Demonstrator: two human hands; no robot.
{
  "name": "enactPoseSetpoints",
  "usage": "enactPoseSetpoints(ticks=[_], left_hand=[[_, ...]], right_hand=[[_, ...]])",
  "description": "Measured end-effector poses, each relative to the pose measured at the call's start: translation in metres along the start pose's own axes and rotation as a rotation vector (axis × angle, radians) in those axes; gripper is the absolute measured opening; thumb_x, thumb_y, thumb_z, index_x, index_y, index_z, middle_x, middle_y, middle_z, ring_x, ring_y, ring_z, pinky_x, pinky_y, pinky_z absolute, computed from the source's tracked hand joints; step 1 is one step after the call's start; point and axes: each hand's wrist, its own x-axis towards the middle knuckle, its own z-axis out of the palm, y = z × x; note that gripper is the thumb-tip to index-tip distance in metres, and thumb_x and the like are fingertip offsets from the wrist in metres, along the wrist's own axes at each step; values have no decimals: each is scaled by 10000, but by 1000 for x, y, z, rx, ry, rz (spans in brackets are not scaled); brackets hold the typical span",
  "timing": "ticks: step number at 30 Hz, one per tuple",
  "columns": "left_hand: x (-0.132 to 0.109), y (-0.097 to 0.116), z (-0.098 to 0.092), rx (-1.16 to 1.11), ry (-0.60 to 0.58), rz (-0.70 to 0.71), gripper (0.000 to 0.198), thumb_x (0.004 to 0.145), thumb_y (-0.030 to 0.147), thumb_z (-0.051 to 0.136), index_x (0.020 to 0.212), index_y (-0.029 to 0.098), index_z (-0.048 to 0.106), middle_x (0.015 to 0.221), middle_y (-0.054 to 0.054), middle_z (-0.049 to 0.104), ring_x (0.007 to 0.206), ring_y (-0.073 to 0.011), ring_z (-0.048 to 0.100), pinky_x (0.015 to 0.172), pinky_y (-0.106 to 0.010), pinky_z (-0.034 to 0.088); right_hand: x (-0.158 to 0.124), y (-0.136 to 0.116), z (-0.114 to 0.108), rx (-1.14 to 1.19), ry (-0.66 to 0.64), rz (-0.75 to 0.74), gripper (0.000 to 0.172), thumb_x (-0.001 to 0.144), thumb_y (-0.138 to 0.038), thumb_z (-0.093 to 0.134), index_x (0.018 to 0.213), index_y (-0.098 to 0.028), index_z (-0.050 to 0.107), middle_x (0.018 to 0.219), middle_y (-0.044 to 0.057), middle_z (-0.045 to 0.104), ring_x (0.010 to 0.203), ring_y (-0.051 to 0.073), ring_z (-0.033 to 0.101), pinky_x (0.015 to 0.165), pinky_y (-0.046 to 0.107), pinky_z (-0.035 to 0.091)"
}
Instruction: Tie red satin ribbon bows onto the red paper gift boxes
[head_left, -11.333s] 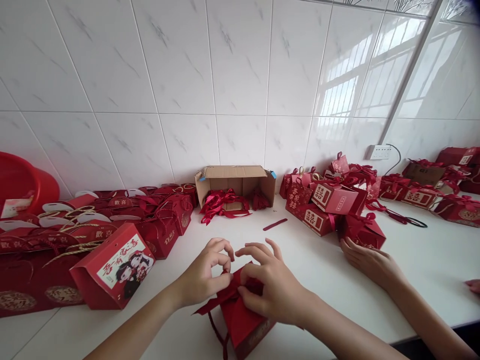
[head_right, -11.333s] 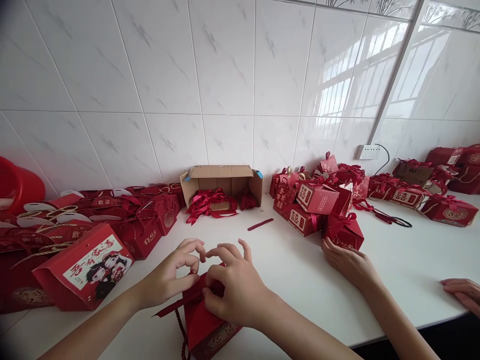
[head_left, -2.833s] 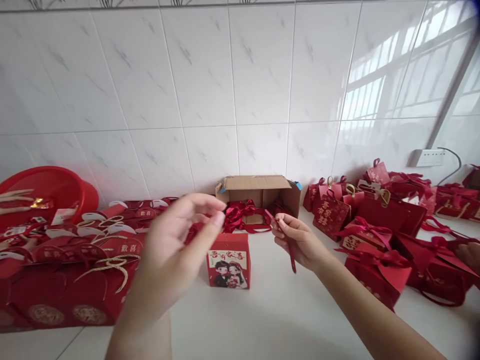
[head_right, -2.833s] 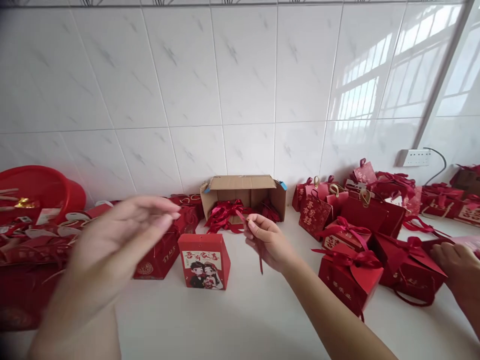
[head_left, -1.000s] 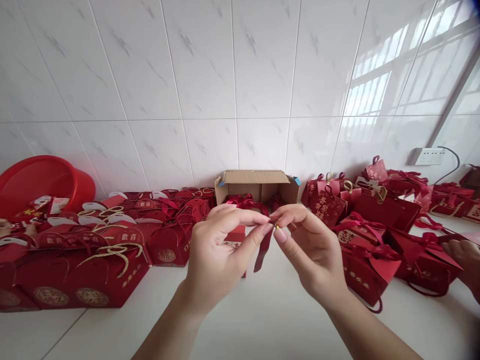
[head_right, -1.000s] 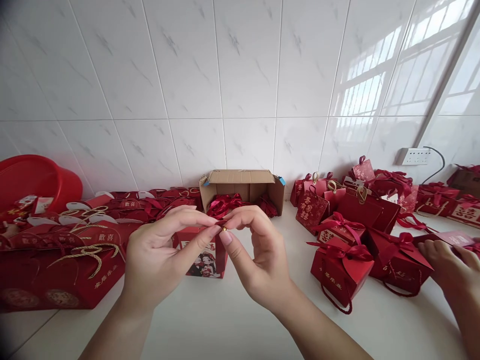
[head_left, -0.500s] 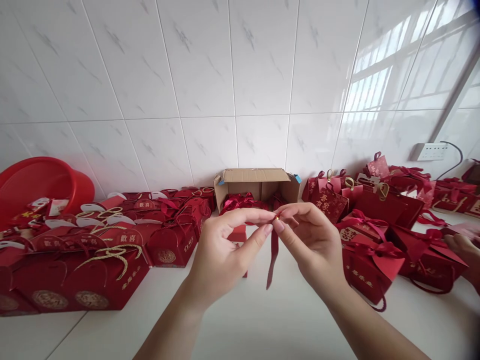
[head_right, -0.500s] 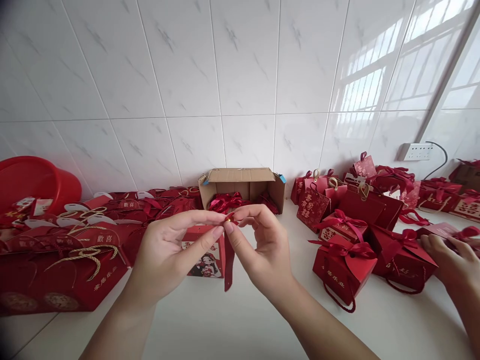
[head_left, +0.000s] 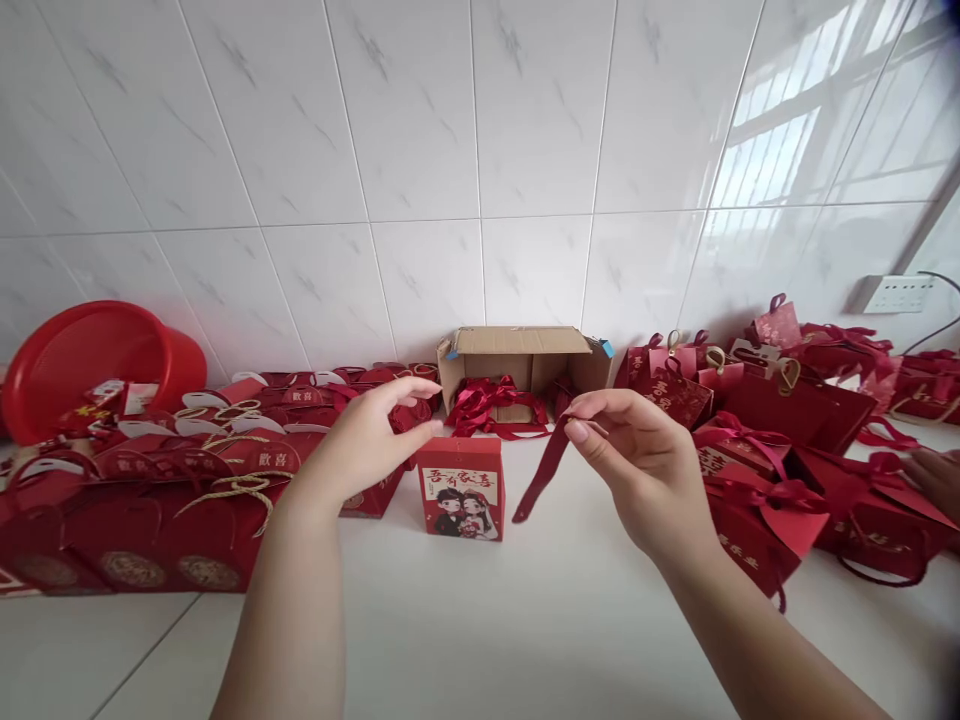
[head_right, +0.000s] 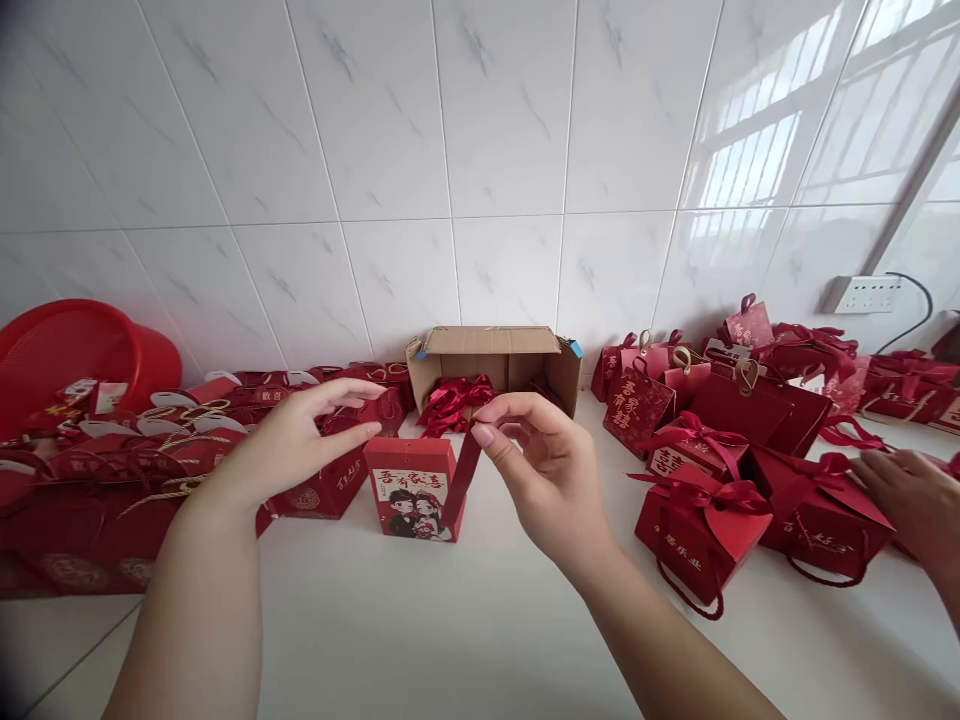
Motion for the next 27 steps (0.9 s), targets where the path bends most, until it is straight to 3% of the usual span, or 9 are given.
enactPoseSetpoints(ticks=[4, 7, 9, 12, 15, 17, 20, 23, 27], left_hand=[[17, -37, 11, -4, -394, -98, 447, 611, 387, 746, 1037, 294, 647, 1095, 3, 669, 987, -258, 611, 780, -307, 489], [27, -53, 29, -123, -485, -172, 305, 579, 392, 758, 817, 214, 685, 840, -5, 703, 822, -253, 645, 672, -291, 483], [31, -58, 39, -188, -476, -176, 297, 598, 405, 746, 778, 180, 674, 777, -15, 694, 777, -249, 650, 657, -303, 488], [34, -55, 48, -278, -430, -140, 382, 659, 398, 715, 949, 162, 637, 883, -42, 690, 832, -240, 653, 705, -321, 507], [33, -38, 51, -506, -264, -82, 660, 690, 342, 717, 1273, 214, 434, 985, -55, 675, 897, -226, 649, 755, -342, 520], [31, -22, 52, -684, -142, -28, 740, 692, 300, 731, 1328, 249, 357, 965, -48, 673, 878, -215, 652, 753, -345, 527], [23, 3, 54, -790, -56, 51, 454, 705, 289, 735, 1102, 221, 526, 909, -30, 658, 808, -175, 638, 707, -288, 519], [15, 23, 57, -830, -26, 97, 244, 723, 292, 727, 878, 194, 565, 771, 11, 619, 682, -119, 584, 611, -220, 471], [7, 39, 66, -988, 47, 125, 173, 759, 278, 696, 860, 197, 583, 877, -2, 625, 787, -137, 594, 696, -247, 480]], right_hand=[[1, 3, -3, 101, -63, 88, 78, 810, -202, 671, 827, -279, 668, 809, -27, 633, 743, 85, 550, 638, 181, 458], [3, 7, -4, 119, -87, 121, 71, 805, -223, 680, 822, -292, 672, 812, -35, 628, 741, 82, 542, 659, 187, 454], [4, 12, -4, 98, -112, 133, 63, 796, -234, 689, 811, -294, 674, 821, -33, 615, 758, 88, 538, 692, 204, 454], [9, 24, -5, 43, -143, 148, 54, 761, -258, 718, 790, -289, 684, 912, -11, 584, 901, 124, 542, 769, 246, 453], [13, 35, -6, -25, -149, 178, 55, 746, -294, 724, 782, -271, 689, 1189, 28, 520, 1170, 197, 465, 892, 324, 439], [14, 39, -7, -71, -150, 174, 64, 750, -301, 719, 781, -259, 685, 1355, 34, 428, 1300, 231, 361, 1001, 386, 378], [13, 37, -5, -97, -128, 122, 57, 762, -290, 706, 788, -249, 676, 1425, 37, 379, 1368, 249, 276, 1074, 434, 309], [9, 30, -2, -119, -27, 2, 20, 783, -265, 680, 794, -251, 672, 1390, 40, 424, 1364, 256, 290, 1054, 444, 348], [4, 22, 2, -195, 57, -178, 44, 767, -209, 687, 765, -252, 677, 1367, 27, 431, 1303, 265, 380, 1026, 430, 390]])
